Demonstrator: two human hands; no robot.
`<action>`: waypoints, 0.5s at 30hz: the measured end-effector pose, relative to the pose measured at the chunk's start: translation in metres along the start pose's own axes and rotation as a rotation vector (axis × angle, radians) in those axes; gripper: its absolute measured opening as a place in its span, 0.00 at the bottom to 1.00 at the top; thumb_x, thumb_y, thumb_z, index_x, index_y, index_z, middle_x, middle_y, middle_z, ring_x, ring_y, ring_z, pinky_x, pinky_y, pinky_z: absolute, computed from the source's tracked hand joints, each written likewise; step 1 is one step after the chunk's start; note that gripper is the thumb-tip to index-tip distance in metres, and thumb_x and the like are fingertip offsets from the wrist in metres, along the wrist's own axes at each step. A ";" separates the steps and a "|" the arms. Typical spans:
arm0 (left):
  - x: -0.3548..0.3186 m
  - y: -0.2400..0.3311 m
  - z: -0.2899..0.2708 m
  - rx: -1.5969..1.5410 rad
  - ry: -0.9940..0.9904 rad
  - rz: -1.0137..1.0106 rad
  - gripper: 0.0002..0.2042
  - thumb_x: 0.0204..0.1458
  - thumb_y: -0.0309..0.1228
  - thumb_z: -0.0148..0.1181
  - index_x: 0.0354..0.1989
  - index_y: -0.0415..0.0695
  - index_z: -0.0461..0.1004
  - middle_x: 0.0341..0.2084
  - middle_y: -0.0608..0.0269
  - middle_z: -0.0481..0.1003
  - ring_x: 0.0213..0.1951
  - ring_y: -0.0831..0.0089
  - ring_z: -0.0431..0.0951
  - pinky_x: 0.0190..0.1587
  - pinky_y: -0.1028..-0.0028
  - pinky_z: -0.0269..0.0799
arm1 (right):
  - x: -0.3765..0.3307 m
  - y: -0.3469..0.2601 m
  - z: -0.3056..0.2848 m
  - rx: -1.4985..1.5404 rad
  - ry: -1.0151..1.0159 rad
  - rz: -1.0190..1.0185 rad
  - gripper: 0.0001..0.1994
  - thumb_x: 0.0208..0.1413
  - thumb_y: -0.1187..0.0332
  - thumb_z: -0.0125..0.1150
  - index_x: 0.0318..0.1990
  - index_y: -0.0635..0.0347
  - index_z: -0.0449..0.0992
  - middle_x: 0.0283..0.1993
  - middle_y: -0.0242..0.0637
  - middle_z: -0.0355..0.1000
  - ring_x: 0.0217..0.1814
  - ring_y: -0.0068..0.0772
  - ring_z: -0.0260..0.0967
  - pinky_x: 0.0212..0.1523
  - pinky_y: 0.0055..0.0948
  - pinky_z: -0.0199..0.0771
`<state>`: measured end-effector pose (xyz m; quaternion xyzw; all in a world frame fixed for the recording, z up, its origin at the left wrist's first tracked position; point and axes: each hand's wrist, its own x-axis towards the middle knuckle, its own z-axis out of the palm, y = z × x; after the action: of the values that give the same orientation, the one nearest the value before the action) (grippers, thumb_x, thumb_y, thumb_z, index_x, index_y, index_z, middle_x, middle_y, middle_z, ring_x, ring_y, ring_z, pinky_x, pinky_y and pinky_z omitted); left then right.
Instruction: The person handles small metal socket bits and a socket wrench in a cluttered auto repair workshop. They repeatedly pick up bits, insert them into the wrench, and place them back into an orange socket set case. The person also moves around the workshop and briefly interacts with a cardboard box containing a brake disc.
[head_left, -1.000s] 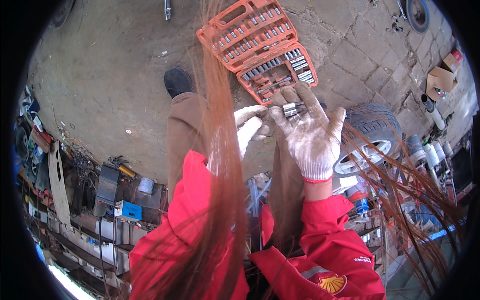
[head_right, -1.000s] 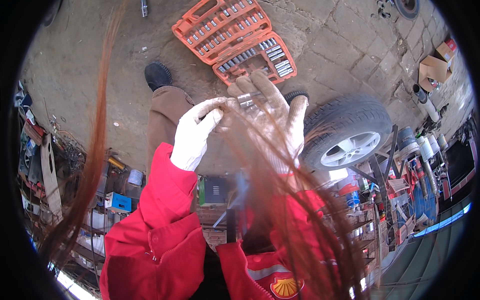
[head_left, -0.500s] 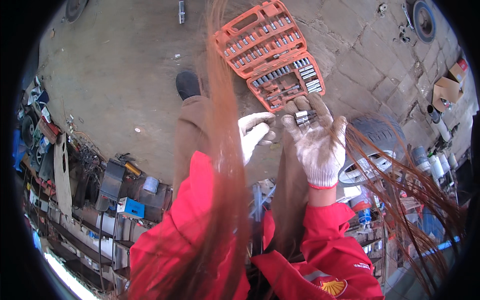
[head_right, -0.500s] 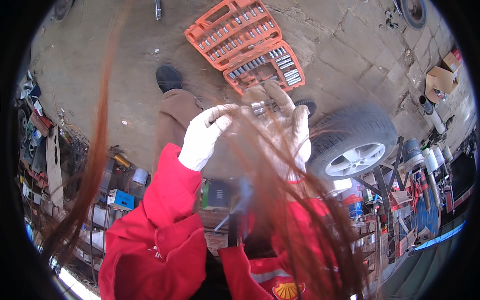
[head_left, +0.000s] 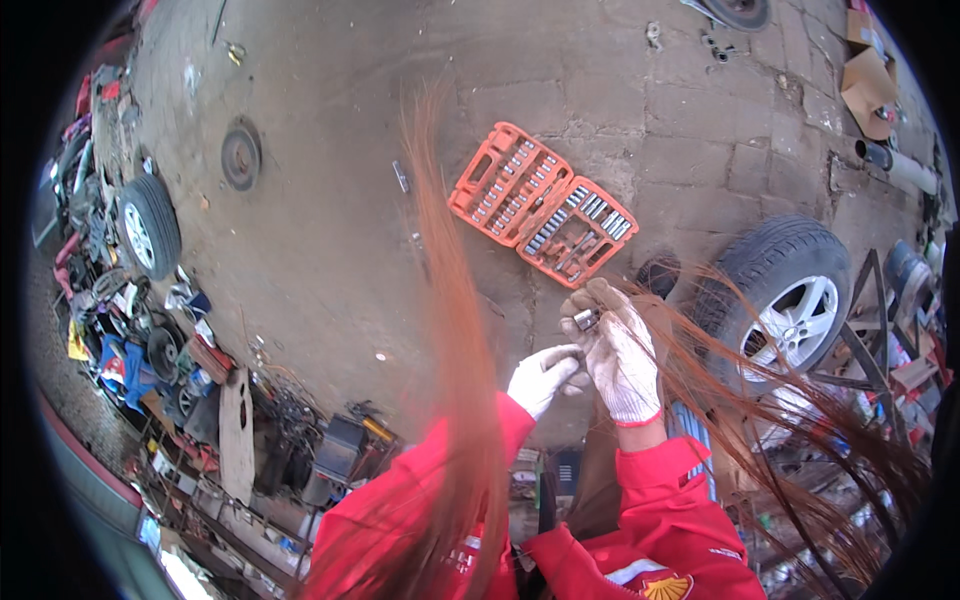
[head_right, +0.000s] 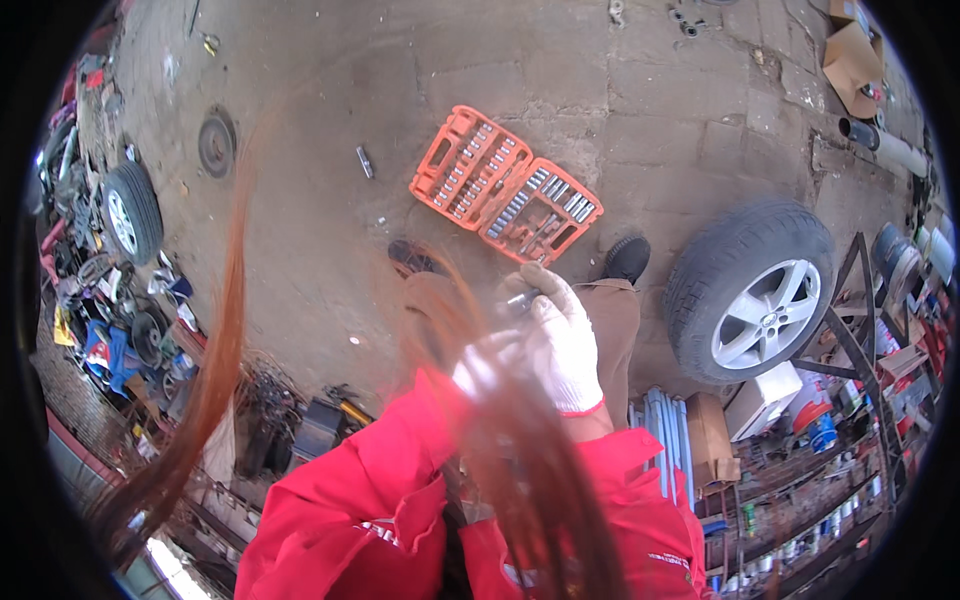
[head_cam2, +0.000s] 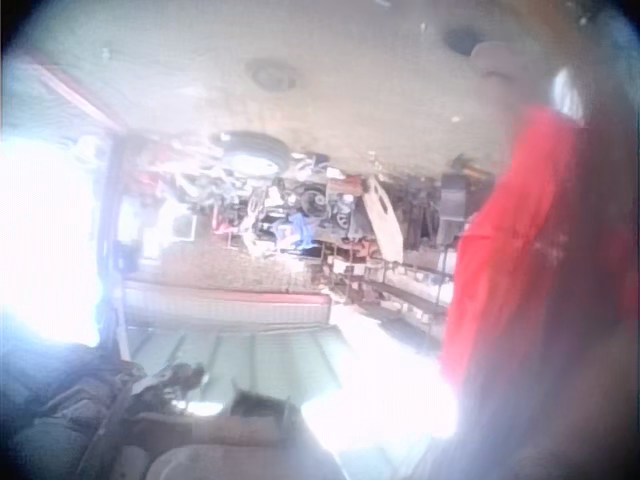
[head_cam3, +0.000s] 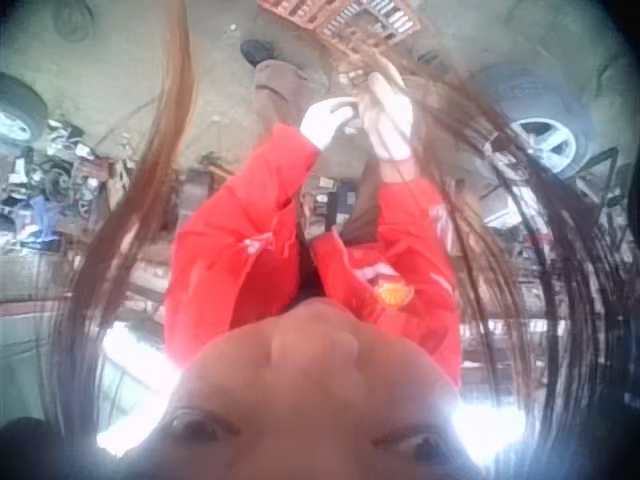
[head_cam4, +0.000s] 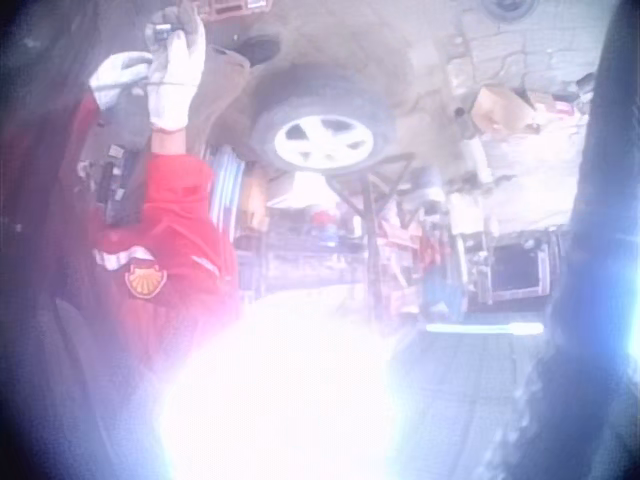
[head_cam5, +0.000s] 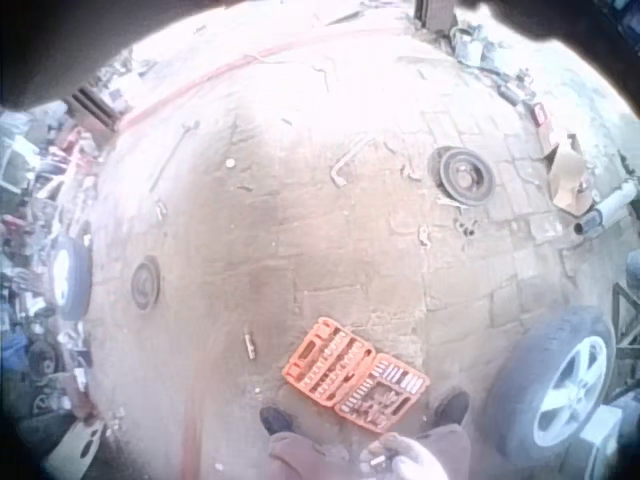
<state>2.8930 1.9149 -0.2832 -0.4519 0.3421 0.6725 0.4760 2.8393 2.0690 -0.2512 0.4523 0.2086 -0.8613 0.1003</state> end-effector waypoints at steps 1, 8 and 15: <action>-0.011 -0.005 0.005 0.144 0.047 0.017 0.17 0.60 0.27 0.53 0.56 0.32 0.68 0.43 0.56 0.76 0.39 0.72 0.79 0.38 0.76 0.77 | -0.012 -0.006 0.001 0.014 -0.011 -0.013 0.23 0.61 0.64 0.56 0.60 0.66 0.62 0.55 0.43 0.67 0.50 0.36 0.70 0.38 0.33 0.79; -0.047 -0.024 0.039 -0.137 -0.149 -0.200 0.19 0.61 0.31 0.54 0.58 0.38 0.64 0.40 0.60 0.72 0.37 0.71 0.75 0.37 0.77 0.73 | -0.109 -0.065 0.013 0.160 0.050 -0.063 0.18 0.62 0.73 0.53 0.59 0.65 0.65 0.51 0.42 0.70 0.45 0.31 0.72 0.42 0.28 0.76; -0.134 -0.001 0.134 0.565 -0.278 -0.099 0.20 0.57 0.30 0.59 0.57 0.38 0.70 0.42 0.58 0.77 0.41 0.71 0.79 0.45 0.72 0.75 | -0.209 -0.151 -0.011 0.079 0.121 -0.252 0.18 0.61 0.79 0.45 0.58 0.68 0.67 0.49 0.36 0.70 0.40 0.23 0.68 0.49 0.30 0.75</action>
<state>2.8748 1.9903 -0.1106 -0.2221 0.4245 0.5821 0.6570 2.9120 2.2058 -0.0444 0.4774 0.2352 -0.8457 -0.0392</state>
